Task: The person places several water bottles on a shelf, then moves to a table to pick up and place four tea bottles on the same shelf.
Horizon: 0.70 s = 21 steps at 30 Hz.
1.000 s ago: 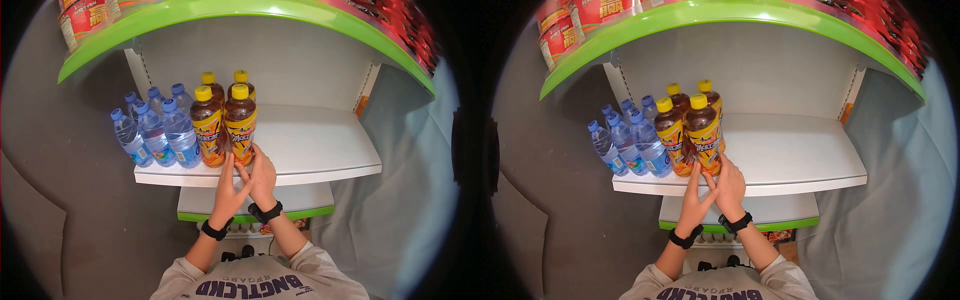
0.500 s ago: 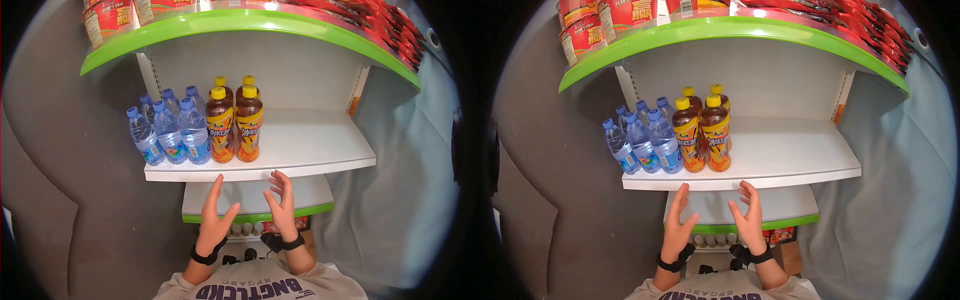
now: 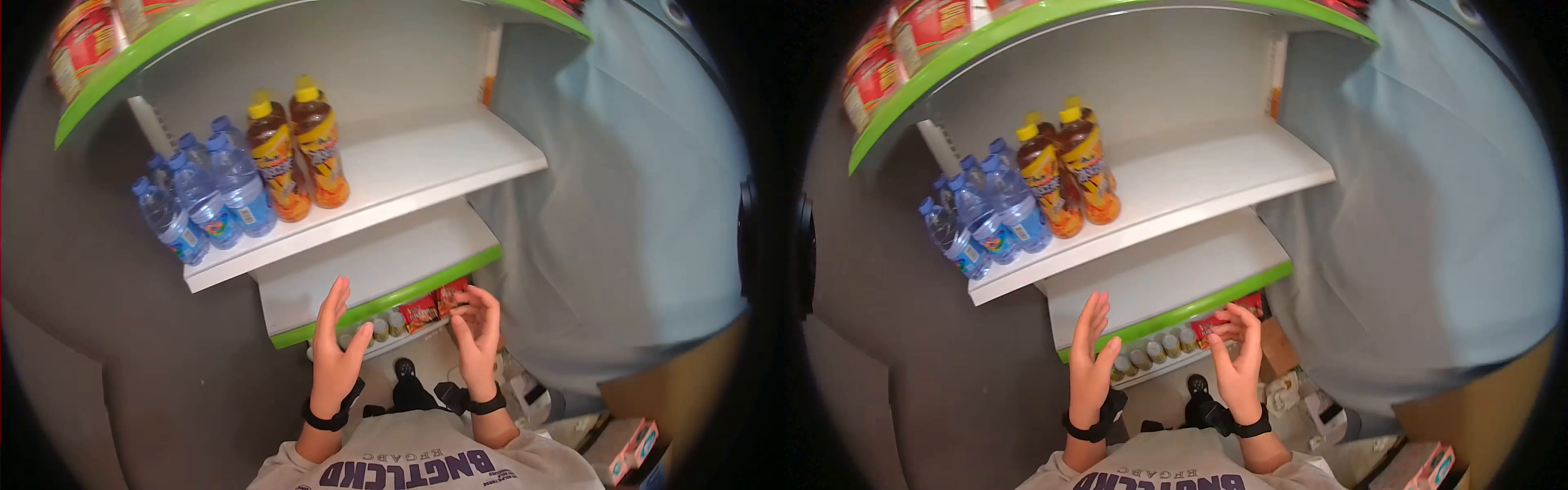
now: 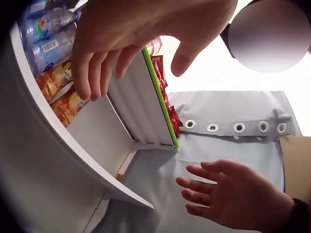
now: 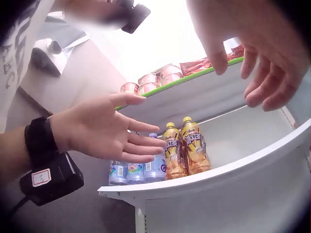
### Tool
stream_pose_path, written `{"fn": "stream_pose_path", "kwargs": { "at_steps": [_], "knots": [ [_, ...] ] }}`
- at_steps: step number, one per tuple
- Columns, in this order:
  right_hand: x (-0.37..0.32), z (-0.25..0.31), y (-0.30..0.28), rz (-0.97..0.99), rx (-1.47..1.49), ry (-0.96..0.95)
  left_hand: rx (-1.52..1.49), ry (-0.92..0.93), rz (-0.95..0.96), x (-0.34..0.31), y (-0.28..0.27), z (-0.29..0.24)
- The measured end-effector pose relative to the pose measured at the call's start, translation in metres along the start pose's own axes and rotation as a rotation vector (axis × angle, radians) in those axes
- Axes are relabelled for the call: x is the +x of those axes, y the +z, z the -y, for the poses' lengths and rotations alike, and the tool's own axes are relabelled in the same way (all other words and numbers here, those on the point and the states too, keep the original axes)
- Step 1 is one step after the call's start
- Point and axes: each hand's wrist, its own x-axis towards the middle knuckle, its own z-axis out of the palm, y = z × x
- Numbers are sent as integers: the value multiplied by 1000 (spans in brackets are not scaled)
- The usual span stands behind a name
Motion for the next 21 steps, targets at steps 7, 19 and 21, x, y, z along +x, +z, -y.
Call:
{"fn": "stream_pose_path", "kwargs": {
  "at_steps": [7, 19, 21],
  "knots": [
    [-71, 16, -34, -122, -175, 117, -61, -120, 230, -33, 27, 3],
    [-152, 65, -111, -499, -497, 26, -173, 7, 694, -66, 126, -16],
    [-175, 77, -129, -606, -539, 11, -182, 39, 811, -80, 149, -29]
  ]
}}
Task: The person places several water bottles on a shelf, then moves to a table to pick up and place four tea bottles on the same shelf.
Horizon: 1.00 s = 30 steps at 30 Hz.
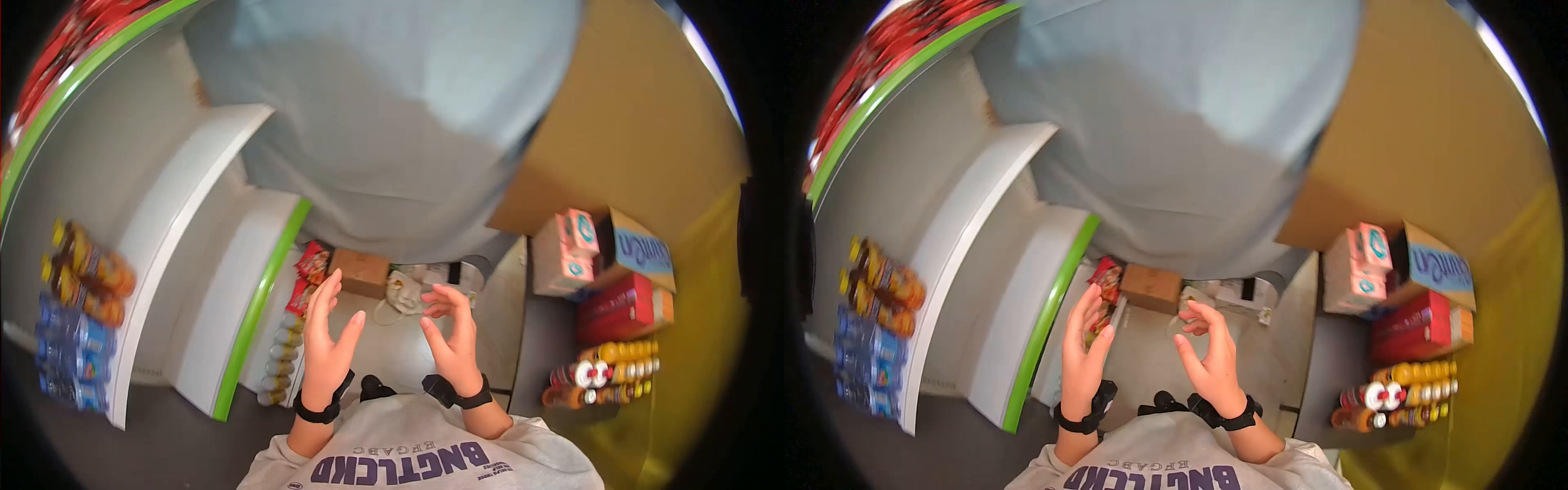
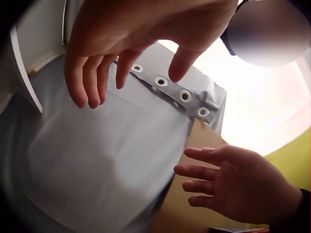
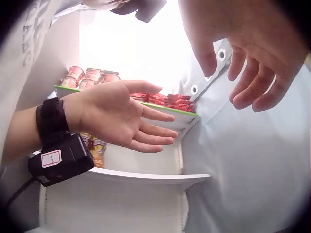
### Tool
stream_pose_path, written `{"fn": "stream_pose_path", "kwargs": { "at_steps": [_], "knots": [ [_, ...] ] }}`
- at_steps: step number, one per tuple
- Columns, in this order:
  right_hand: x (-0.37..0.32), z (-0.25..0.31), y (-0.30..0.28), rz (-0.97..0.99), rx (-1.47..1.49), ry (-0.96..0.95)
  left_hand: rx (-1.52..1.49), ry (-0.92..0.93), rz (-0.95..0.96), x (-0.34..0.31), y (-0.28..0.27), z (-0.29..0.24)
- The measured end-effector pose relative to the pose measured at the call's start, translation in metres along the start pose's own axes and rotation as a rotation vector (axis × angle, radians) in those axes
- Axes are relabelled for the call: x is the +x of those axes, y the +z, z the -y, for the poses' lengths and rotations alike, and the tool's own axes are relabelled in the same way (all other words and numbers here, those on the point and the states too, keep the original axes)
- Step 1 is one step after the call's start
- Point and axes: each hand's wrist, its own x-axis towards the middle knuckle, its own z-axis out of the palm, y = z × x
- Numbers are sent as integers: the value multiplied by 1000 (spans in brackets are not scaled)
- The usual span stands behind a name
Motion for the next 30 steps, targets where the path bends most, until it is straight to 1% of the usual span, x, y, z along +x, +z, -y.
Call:
{"fn": "stream_pose_path", "kwargs": {
  "at_steps": [2, 4, 6, 9, 12, 16, 18, 20, 23, 25, 27, 30],
  "knots": [
    [-11, -1, -32, -119, -49, 2, -3, 22, 130, 4, 31, -9],
    [-25, 0, -63, -217, -106, 35, -17, 75, 250, 4, 64, -16],
    [-42, 1, -93, -314, -160, 72, -38, 91, 358, 0, 99, -22],
    [-67, 4, -133, -411, -197, 130, -67, 126, 492, -11, 148, -29],
    [-91, 7, -171, -478, -215, 137, -89, 149, 615, -29, 192, -42],
    [-119, 7, -220, -547, -263, 156, -108, 149, 710, -57, 244, -59],
    [-132, 9, -243, -549, -291, 158, -114, 148, 737, -72, 266, -65],
    [-146, 8, -265, -568, -292, 173, -98, 184, 769, -89, 288, -70],
    [-170, 2, -300, -598, -335, 167, -107, 167, 838, -115, 323, -77],
    [-187, -1, -321, -642, -379, 194, -96, 176, 881, -133, 346, -82],
    [-201, 1, -343, -693, -351, 219, -85, 189, 927, -150, 369, -87],
    [-228, -14, -382, -824, -512, 298, -139, 168, 1079, -178, 403, -85]
  ]
}}
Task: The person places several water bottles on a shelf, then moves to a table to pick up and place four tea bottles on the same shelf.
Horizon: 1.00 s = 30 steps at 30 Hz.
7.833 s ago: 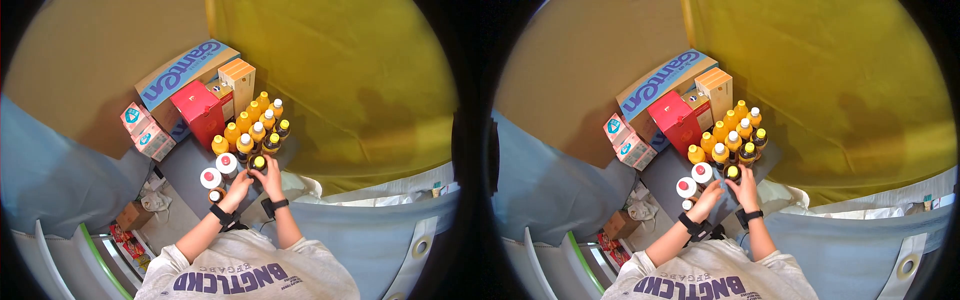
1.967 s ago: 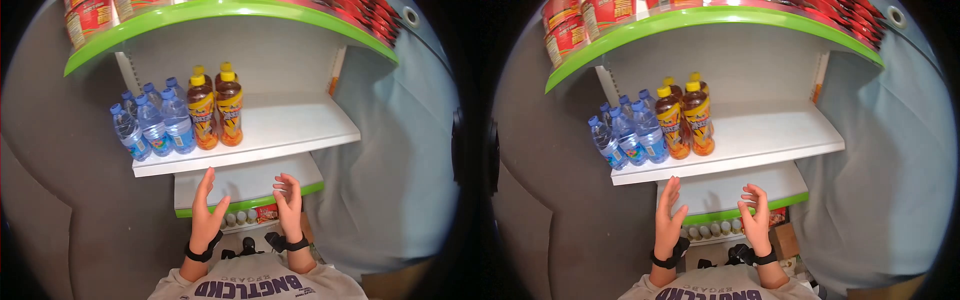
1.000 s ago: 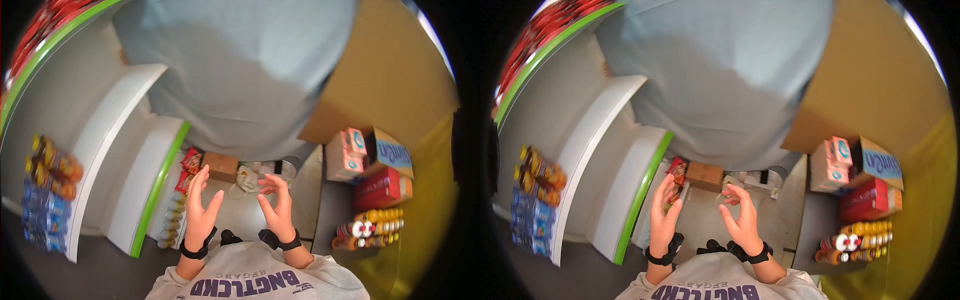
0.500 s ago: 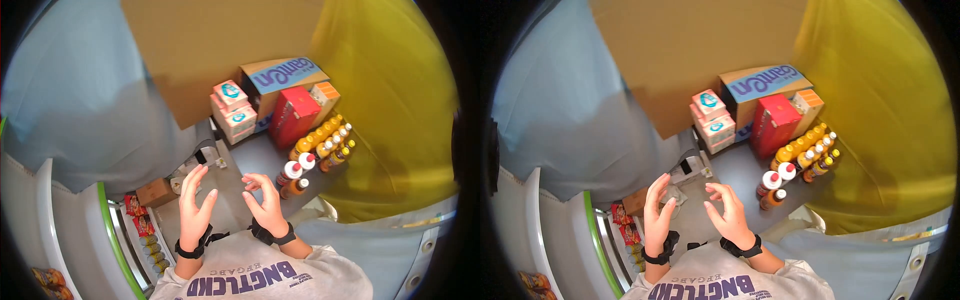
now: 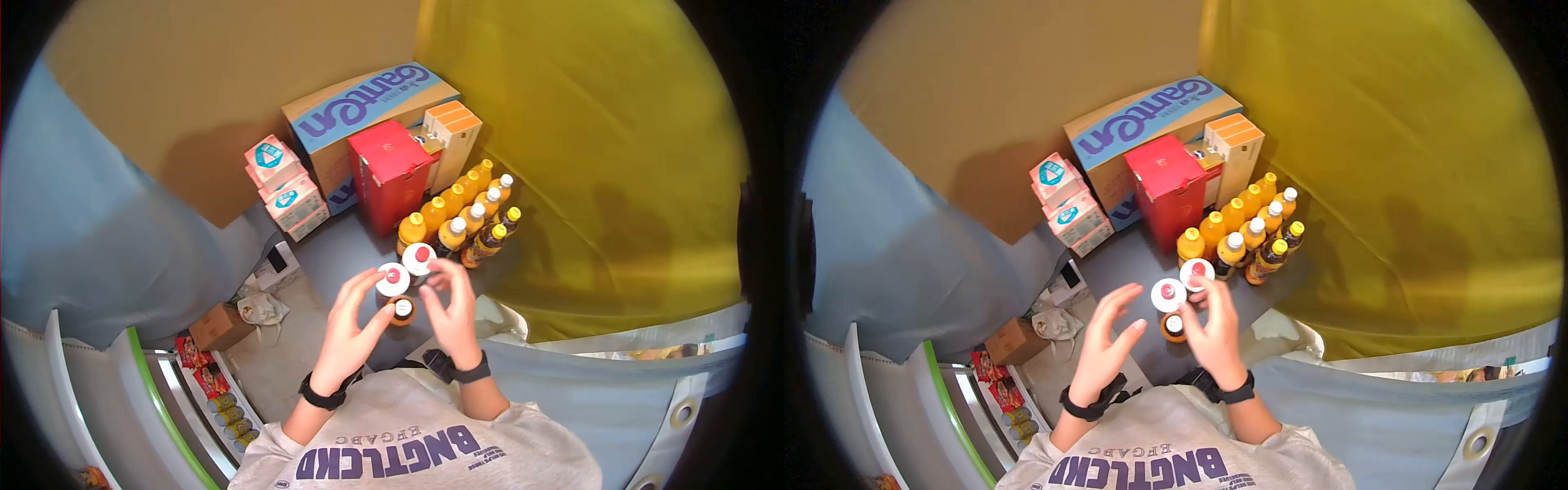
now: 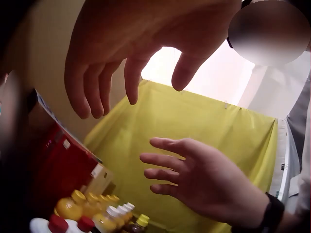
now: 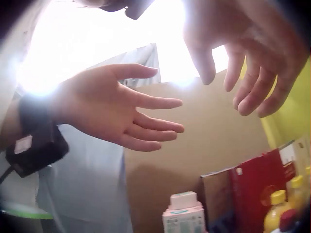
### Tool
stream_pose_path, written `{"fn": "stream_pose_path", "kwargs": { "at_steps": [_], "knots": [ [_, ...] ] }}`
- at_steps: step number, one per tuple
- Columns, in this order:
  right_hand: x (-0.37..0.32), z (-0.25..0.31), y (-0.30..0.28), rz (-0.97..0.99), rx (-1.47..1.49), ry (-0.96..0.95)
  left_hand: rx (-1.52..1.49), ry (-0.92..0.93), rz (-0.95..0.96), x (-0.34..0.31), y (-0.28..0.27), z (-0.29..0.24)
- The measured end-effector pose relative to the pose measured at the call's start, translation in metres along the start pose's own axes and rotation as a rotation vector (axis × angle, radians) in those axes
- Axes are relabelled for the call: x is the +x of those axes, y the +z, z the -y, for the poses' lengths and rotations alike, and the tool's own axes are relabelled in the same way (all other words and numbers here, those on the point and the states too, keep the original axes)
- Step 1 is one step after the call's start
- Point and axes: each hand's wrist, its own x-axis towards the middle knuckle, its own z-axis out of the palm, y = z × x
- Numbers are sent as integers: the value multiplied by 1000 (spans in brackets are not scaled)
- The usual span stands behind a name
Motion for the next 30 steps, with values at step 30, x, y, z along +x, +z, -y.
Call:
{"fn": "stream_pose_path", "kwargs": {
  "at_steps": [30],
  "knots": [
    [-5, -160, -84, 290, -253, 78, 29, -342, 581, 10, 144, 73]
  ]
}}
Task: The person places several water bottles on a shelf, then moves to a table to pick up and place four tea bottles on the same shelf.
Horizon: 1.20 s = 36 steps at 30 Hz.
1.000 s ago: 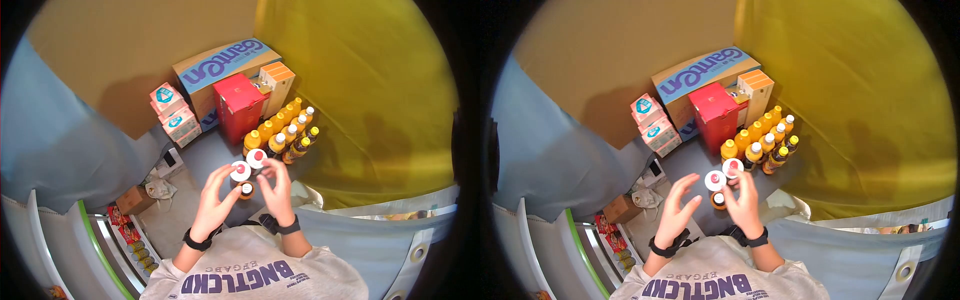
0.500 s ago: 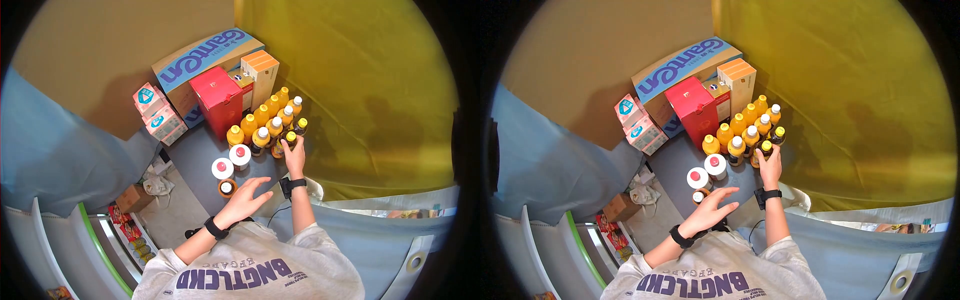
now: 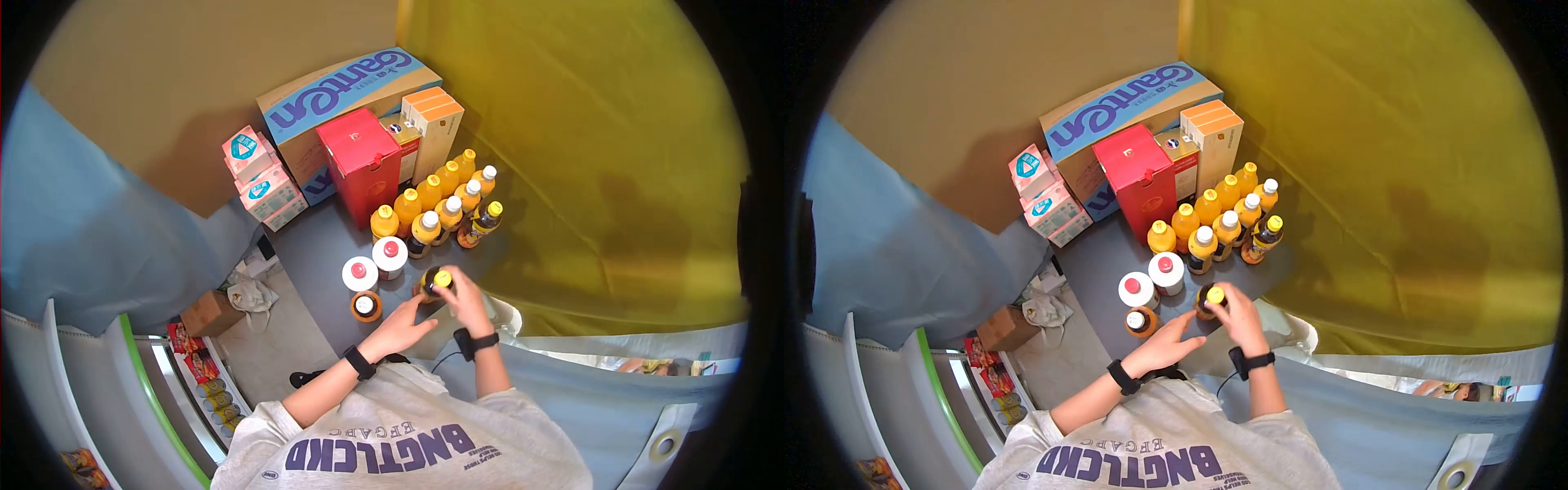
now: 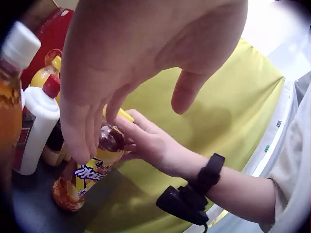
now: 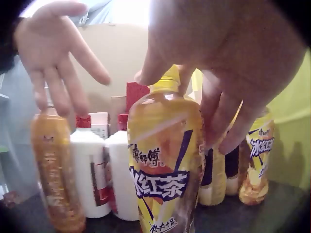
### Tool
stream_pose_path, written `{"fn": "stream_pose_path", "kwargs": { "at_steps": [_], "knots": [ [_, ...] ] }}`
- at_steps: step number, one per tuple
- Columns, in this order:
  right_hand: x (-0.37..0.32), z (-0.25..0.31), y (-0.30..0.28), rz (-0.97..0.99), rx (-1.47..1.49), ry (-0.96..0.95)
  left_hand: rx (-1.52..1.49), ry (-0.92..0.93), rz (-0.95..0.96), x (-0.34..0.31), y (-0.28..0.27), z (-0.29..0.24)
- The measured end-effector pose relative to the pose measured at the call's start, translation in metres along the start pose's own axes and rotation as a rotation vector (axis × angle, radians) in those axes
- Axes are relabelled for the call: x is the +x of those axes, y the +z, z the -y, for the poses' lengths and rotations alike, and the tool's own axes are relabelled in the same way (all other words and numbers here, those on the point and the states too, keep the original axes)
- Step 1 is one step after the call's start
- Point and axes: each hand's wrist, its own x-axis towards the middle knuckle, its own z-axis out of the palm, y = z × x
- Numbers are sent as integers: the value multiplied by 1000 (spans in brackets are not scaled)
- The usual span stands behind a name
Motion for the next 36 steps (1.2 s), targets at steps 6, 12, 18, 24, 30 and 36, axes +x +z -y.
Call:
{"fn": "stream_pose_path", "kwargs": {
  "at_steps": [6, 12, 18, 24, 30, 36],
  "knots": [
    [-46, 1, 37, 58, 135, 170, 3, -70, -63, 2, 13, 21],
    [-64, -23, 62, 32, 167, 203, 7, -83, -102, 8, 19, 44],
    [-67, -19, 56, 53, 179, 278, -10, 27, -86, 2, 14, 39],
    [-47, 61, -12, -121, 105, 126, 51, 222, -221, -34, -10, -24],
    [-32, 121, -53, -302, 101, -155, 1, 572, -268, -74, -49, -78],
    [-35, 176, -35, -135, 284, -187, -89, 522, -209, -113, -70, -61]
  ]
}}
